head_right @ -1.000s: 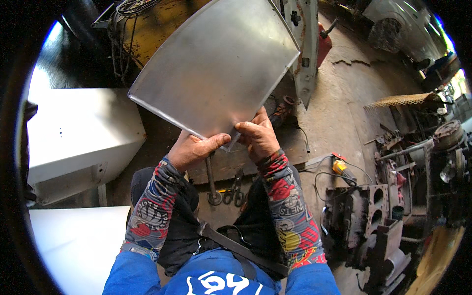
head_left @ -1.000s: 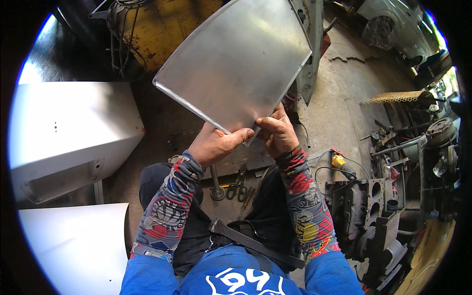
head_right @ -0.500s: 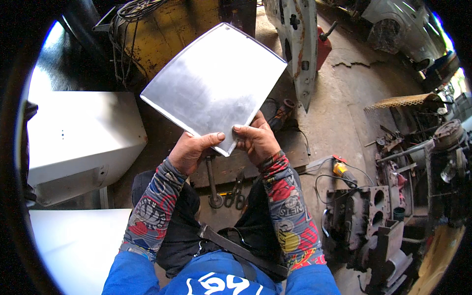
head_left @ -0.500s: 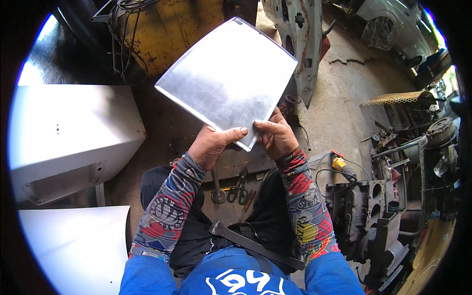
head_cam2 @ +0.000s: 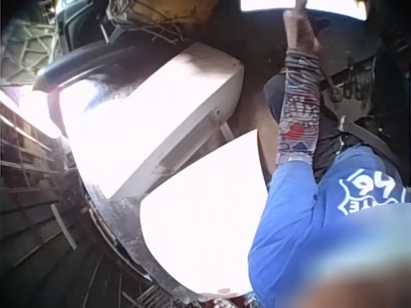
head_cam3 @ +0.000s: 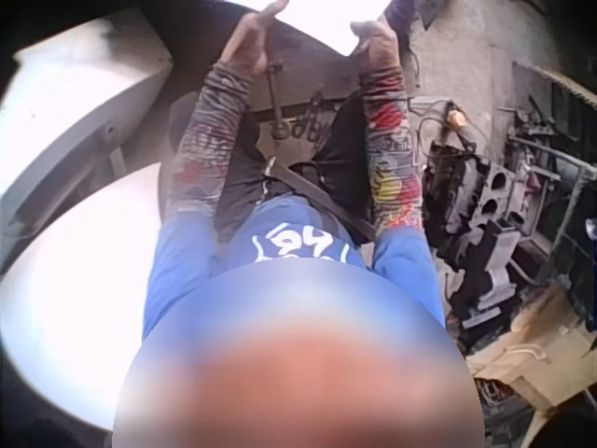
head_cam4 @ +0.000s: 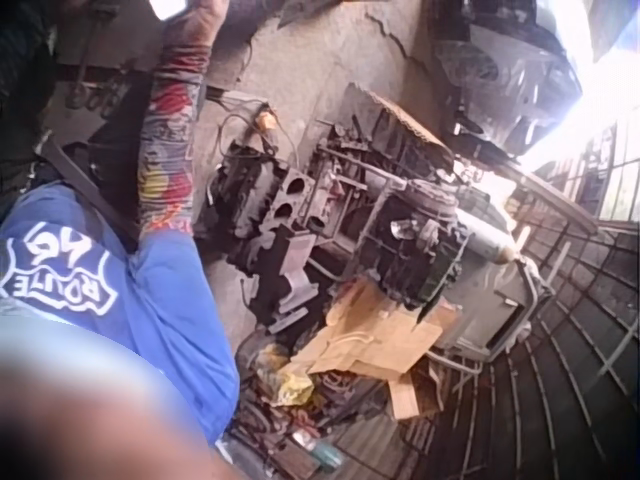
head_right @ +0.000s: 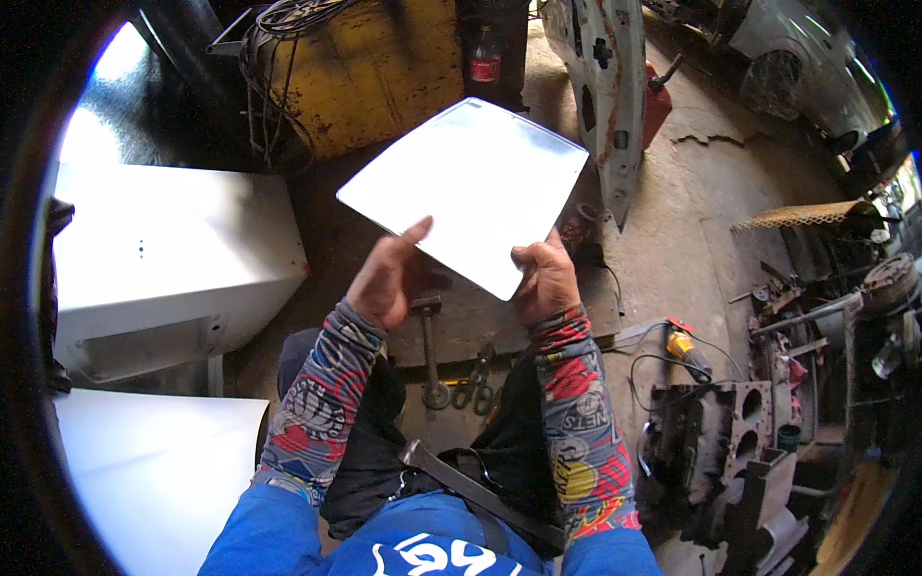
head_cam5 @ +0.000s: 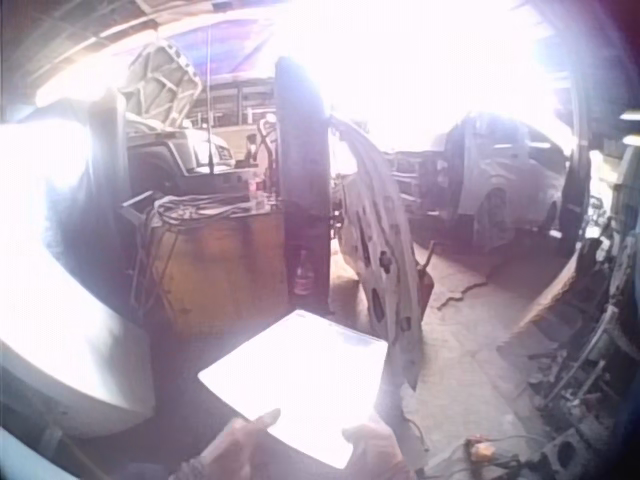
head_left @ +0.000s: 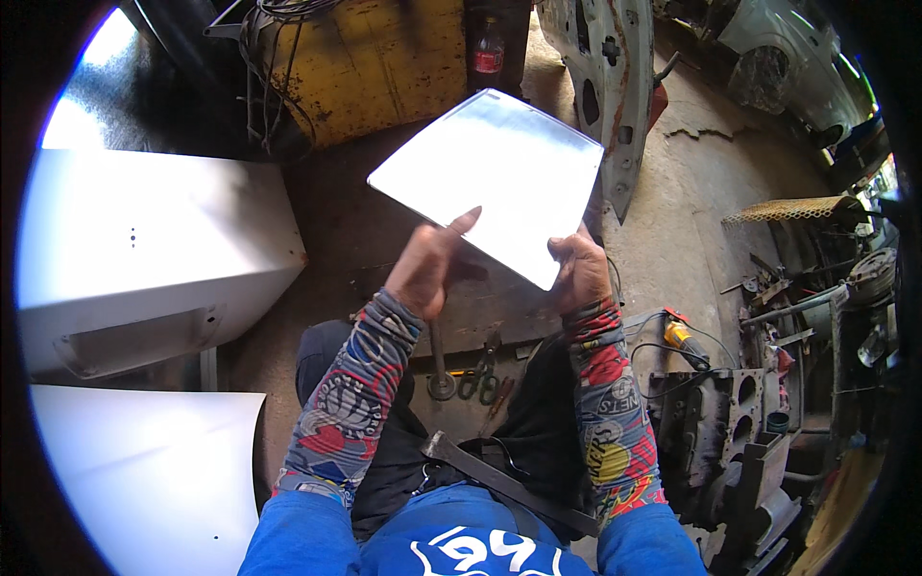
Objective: The person holds a rectangular metal panel and uses a metal file to smooth its edges. They then use tin snips to trim a small section of the panel's edge and continue filing the edge.
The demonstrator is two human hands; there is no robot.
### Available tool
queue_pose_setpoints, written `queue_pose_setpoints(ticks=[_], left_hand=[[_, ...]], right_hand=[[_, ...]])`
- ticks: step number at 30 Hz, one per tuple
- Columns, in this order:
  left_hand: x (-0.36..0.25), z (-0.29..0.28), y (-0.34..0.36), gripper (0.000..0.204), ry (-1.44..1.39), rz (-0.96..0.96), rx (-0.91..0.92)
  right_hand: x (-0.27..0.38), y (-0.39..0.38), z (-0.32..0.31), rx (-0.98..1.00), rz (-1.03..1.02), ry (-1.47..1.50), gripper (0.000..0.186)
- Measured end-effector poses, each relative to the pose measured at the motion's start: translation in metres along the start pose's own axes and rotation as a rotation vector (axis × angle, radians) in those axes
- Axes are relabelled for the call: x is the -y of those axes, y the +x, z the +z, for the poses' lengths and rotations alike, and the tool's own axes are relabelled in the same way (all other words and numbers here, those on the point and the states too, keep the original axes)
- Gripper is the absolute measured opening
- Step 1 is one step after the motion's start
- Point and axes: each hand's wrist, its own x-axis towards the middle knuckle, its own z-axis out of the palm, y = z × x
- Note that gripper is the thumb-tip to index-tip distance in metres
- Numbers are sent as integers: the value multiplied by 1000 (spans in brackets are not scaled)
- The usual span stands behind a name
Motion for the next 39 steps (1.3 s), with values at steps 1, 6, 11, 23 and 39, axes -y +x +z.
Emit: queue_pose_setpoints(ticks=[1,6,11,23,39], left_hand=[[-5,-2,-2,64,-119,88,-3],[-27,-11,-9,56,-100,492,-174],[-25,-8,-17,58,170,592,-191],[-11,15,-31,62,480,717,-47],[9,51,-42,62,800,866,101]], right_hand=[[1,1,-3,6,13,-12,57],[5,2,-10,-19,114,-114,60],[1,9,-16,-209,367,41,42],[-20,21,-12,-295,481,-280,41],[-27,13,-5,-173,339,-462,46]])
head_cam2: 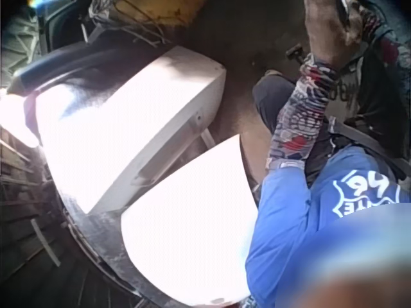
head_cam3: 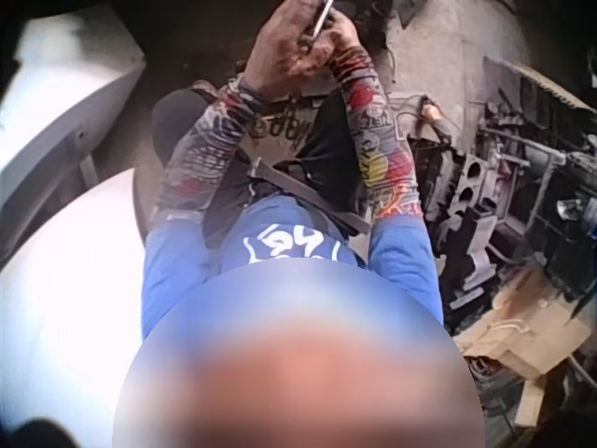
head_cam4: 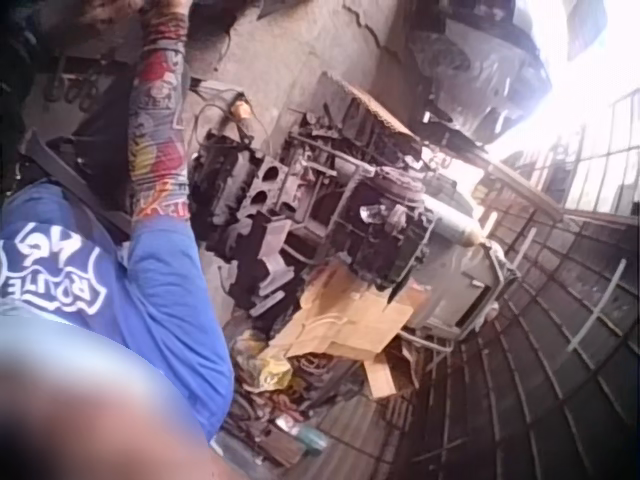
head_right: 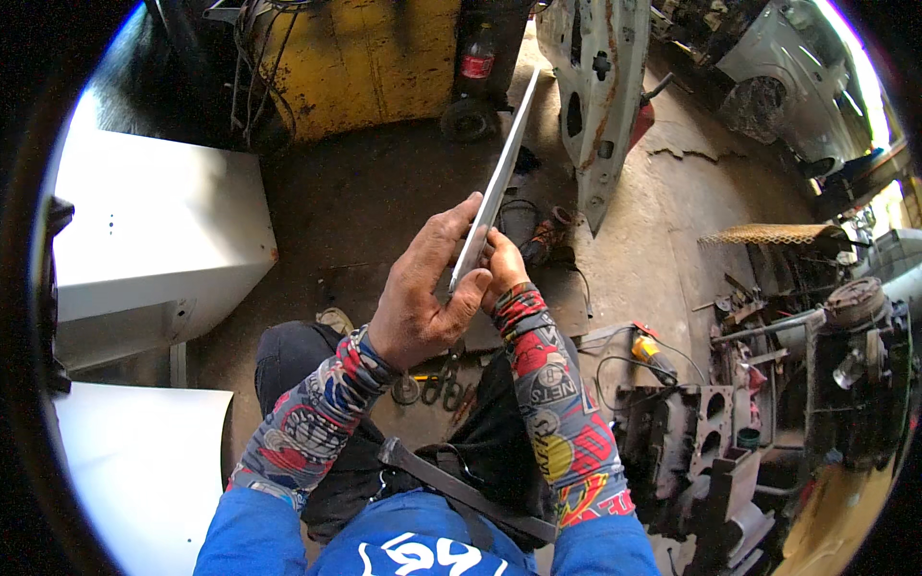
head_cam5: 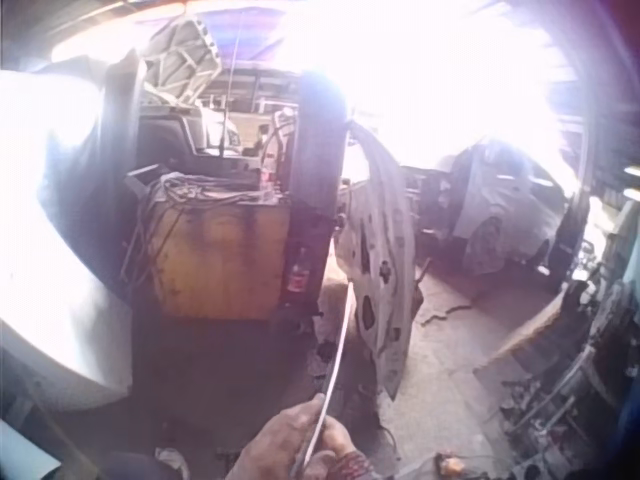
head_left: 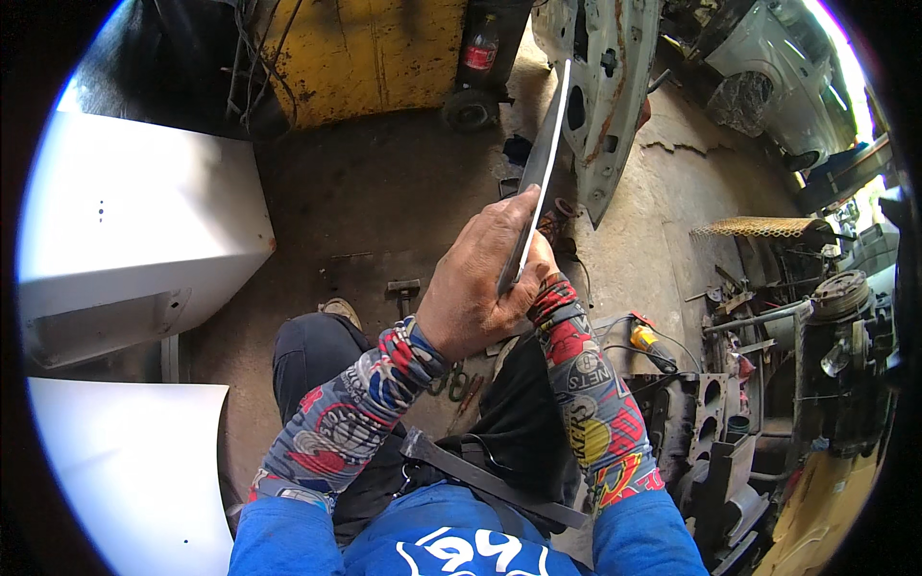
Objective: The person holds a rectangular metal panel and uses a metal file to smooth its edges. They then use tin snips to trim a small section of the panel's edge and continue filing the edge.
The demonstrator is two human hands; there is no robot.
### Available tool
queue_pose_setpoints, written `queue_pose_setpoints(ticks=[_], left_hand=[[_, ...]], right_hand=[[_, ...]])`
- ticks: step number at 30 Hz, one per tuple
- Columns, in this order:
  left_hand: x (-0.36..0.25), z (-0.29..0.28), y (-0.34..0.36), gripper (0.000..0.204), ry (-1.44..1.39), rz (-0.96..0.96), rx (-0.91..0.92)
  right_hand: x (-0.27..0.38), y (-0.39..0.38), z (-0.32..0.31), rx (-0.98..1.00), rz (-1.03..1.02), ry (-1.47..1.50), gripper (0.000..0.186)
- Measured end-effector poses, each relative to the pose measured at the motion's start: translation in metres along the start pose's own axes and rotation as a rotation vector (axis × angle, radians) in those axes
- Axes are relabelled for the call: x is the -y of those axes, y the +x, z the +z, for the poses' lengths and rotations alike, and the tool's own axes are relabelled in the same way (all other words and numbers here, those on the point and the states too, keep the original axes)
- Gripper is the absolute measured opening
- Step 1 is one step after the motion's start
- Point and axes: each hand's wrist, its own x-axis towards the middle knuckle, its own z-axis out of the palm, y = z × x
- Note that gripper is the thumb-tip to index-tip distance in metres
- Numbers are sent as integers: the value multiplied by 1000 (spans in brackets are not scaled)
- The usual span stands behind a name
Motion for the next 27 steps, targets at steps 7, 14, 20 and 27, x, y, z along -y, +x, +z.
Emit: queue_pose_setpoints(ticks=[7,14,20,27], left_hand=[[3,-2,0,51,274,248,-127],[-2,-11,0,35,327,288,-62],[-18,-61,-5,31,36,296,27],[-20,-85,-11,29,-356,112,-59]], right_hand=[[14,-10,34,369,-62,211,39],[21,17,-9,-142,-234,189,40],[67,-4,-87,-218,-922,-71,74],[136,-95,-110,215,-746,-460,70]])
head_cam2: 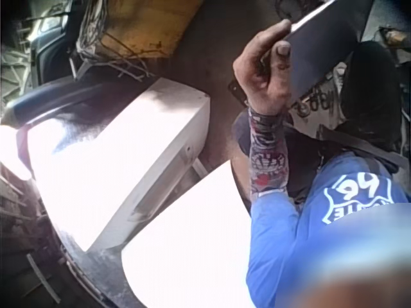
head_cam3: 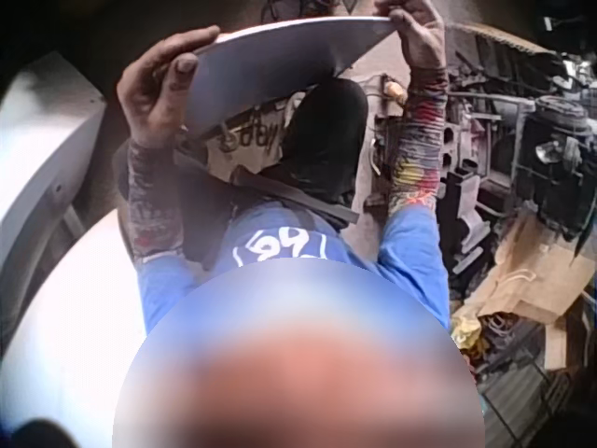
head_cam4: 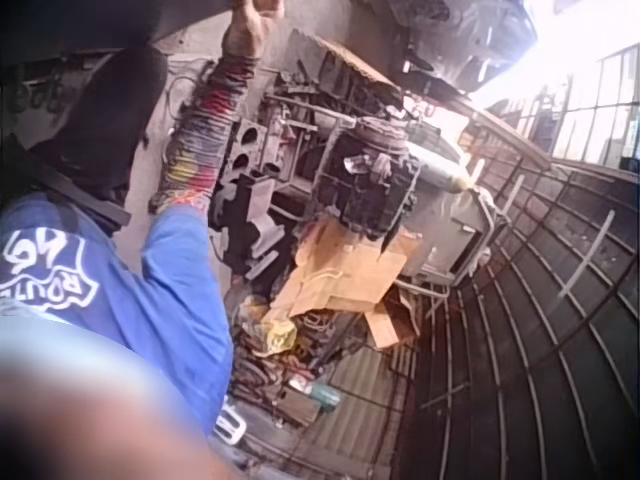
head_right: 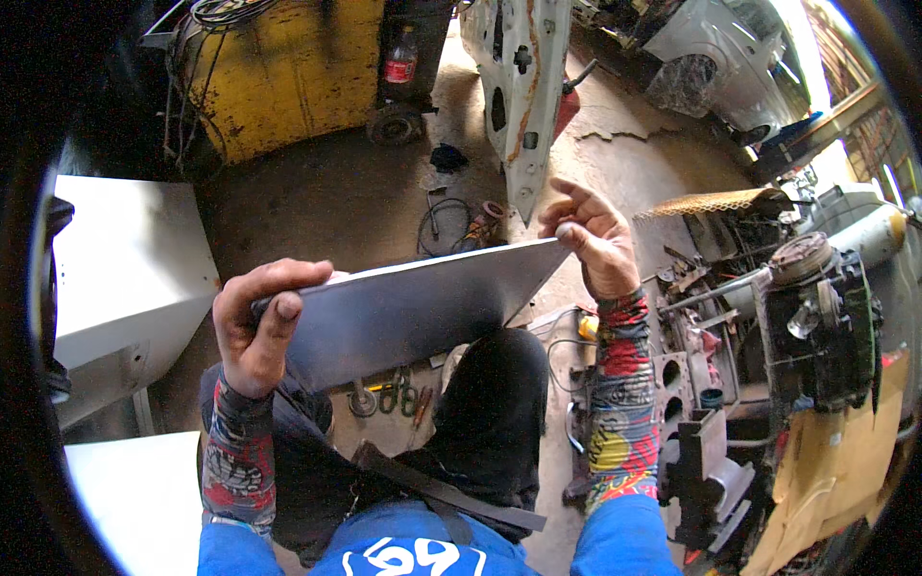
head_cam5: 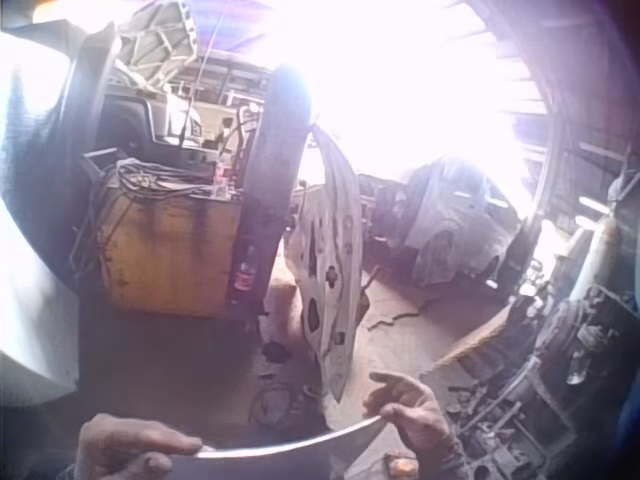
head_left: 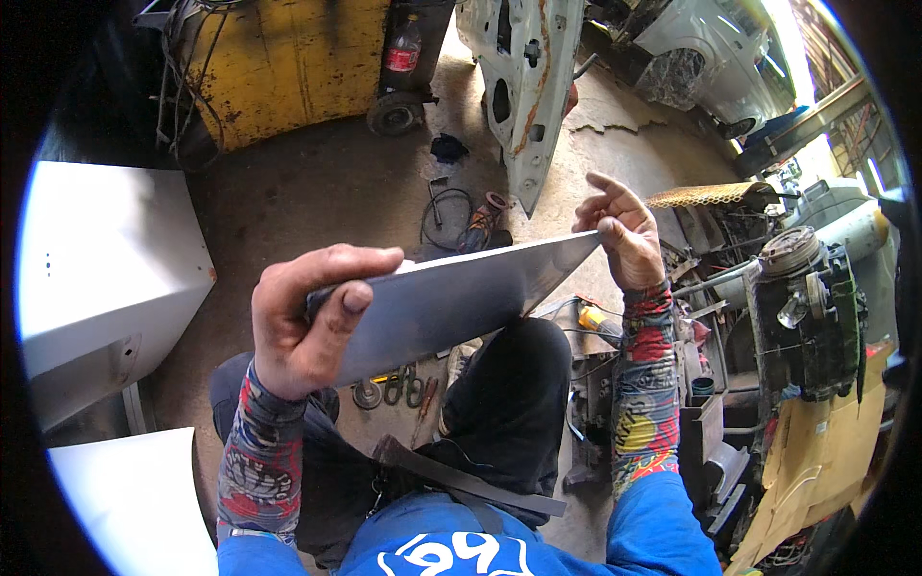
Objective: The person holds a rectangular metal panel and uses a metal file to smooth its edges. They then use tin snips to trim a small section of the panel's edge and continue filing the edge.
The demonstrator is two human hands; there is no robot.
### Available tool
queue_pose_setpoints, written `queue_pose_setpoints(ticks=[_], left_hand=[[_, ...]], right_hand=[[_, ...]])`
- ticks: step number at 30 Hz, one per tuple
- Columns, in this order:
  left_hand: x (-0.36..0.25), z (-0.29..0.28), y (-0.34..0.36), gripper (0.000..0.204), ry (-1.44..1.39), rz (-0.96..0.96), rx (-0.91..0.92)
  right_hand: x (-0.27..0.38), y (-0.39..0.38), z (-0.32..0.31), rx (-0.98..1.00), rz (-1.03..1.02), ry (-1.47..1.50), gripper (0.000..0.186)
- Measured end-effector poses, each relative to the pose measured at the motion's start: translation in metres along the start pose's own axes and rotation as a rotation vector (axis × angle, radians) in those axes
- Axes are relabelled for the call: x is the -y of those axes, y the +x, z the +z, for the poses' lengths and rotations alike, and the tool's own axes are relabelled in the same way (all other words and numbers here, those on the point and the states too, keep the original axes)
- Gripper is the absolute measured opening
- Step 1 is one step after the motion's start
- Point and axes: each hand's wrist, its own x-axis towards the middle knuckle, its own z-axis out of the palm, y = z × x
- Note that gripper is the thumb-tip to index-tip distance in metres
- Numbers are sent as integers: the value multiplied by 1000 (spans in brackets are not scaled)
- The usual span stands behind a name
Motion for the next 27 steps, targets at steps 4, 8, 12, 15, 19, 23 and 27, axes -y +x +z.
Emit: queue_pose_setpoints(ticks=[4,8,12,15,19,23,27], left_hand=[[0,-6,2,24,89,-123,-87],[2,-10,3,16,141,-109,-133],[8,-14,5,17,192,-351,-184],[11,-13,5,14,133,-410,-230],[12,-10,3,12,235,-360,-277],[13,-14,4,12,224,-306,-268],[11,-27,5,14,165,-300,-104]], right_hand=[[6,-11,10,24,160,-210,44],[-6,-19,26,-53,117,-307,20],[-16,-25,43,-151,135,-298,17],[-21,-28,56,-211,154,-321,14],[-30,-30,72,-278,127,-354,13],[-37,-32,72,-260,124,-332,13],[-36,-35,52,-146,202,-209,13]])
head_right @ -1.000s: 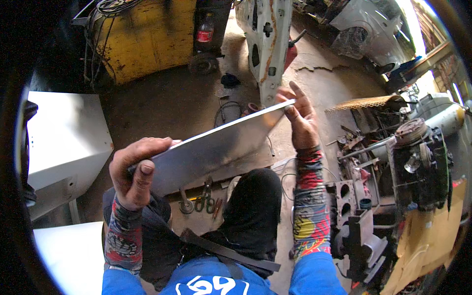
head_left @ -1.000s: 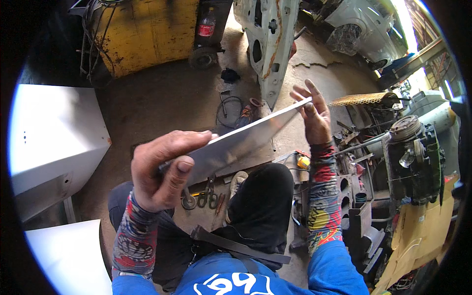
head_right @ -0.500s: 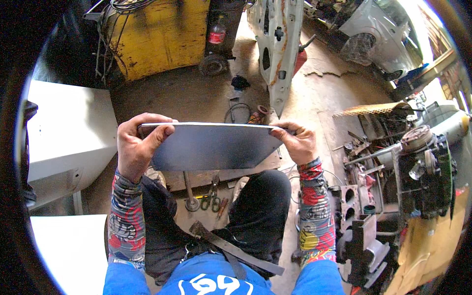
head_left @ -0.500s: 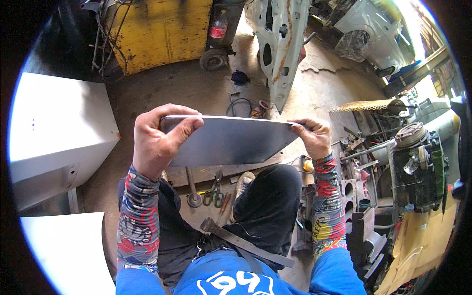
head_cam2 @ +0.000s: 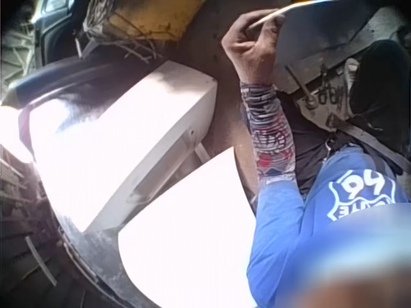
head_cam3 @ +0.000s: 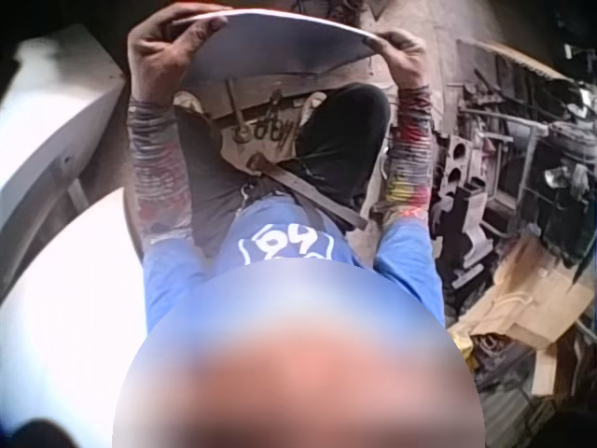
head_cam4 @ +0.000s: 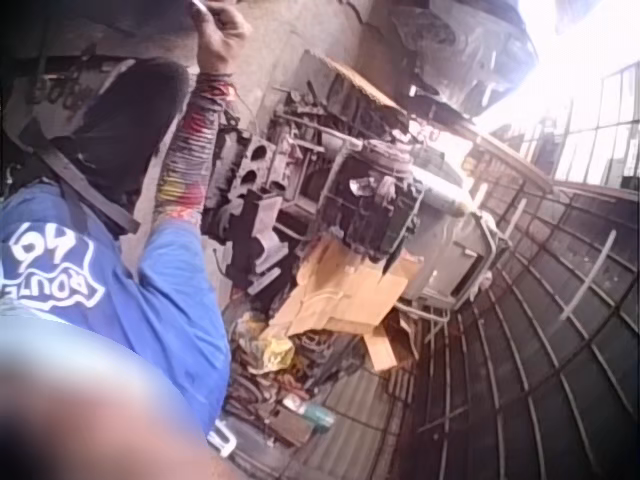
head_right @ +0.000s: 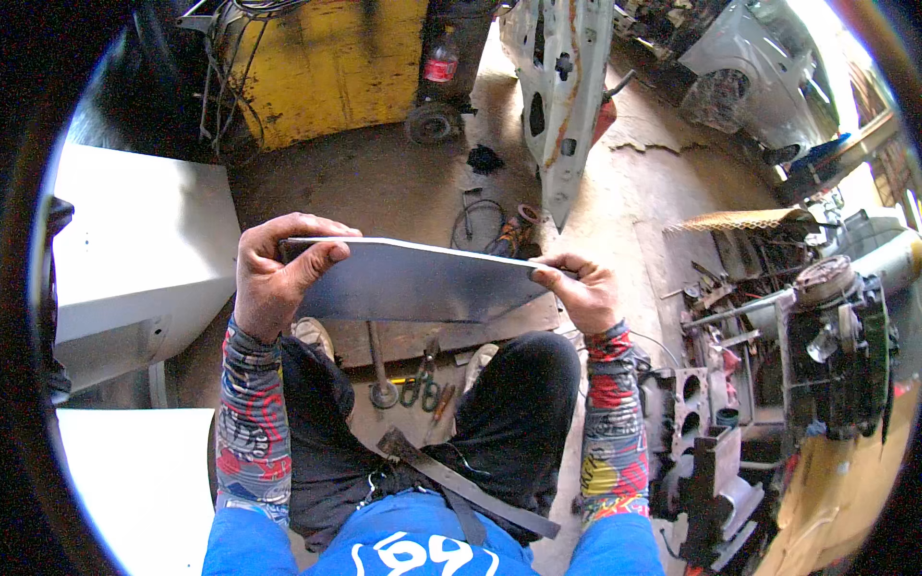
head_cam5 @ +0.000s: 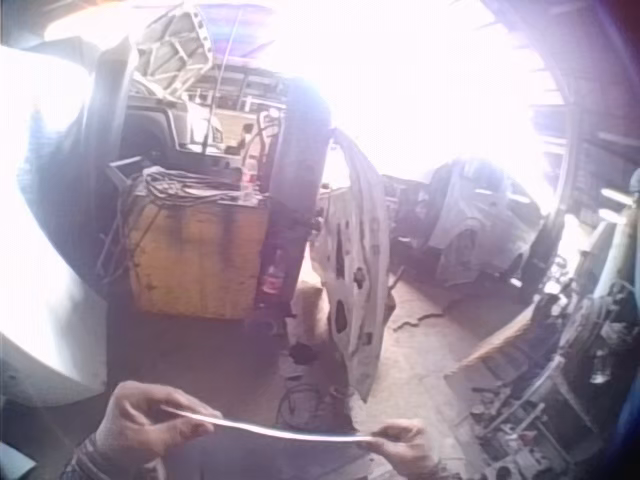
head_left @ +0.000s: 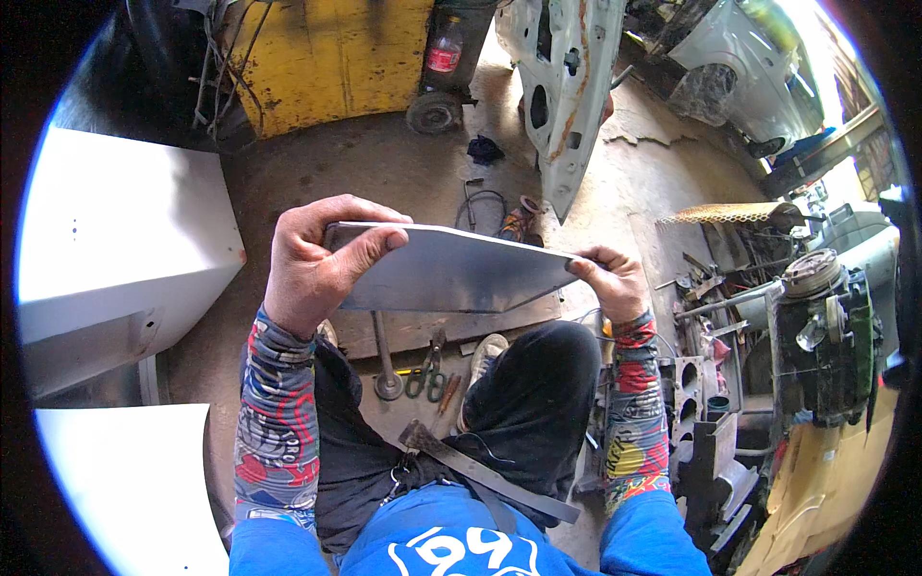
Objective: The person holds a rectangular metal panel and uses a metal file to smooth its edges. They then use tin snips to trim a small section of the panel's edge and continue filing the edge.
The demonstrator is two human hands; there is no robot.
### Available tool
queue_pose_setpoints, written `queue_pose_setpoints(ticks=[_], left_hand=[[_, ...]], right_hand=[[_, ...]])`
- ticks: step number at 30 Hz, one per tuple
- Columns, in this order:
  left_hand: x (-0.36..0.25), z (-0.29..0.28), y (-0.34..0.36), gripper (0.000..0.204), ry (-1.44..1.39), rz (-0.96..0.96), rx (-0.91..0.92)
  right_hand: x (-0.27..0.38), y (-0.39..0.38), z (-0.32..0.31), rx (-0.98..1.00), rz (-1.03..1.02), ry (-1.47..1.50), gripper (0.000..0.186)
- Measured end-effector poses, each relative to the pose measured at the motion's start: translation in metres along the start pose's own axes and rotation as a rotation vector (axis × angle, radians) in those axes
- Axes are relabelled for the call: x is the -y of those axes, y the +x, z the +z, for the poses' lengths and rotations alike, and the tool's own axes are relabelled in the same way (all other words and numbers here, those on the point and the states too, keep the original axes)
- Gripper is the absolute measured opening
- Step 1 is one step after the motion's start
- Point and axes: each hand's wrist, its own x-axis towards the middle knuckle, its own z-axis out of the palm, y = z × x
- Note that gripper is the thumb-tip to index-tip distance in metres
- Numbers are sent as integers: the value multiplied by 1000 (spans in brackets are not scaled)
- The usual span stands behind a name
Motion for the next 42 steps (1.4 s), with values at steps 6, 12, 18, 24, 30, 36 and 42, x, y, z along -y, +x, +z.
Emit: queue_pose_setpoints(ticks=[6,12,18,24,30,36,42], left_hand=[[-3,-1,-3,26,-62,-96,239],[-6,7,-2,26,-31,-62,415],[-4,10,-2,26,59,31,472],[-4,10,-2,26,0,47,556],[-1,9,-2,27,-33,36,610],[2,10,-3,26,-66,47,638],[3,17,-4,23,112,67,530]], right_hand=[[-3,-6,-21,44,-8,14,14],[-2,-10,-31,55,-122,27,15],[3,-5,-38,94,-133,-46,14],[12,-1,-42,184,-110,-37,10],[12,2,-41,214,-116,-32,8],[10,4,-43,239,-116,-37,8],[6,9,-34,71,-355,-248,8]])
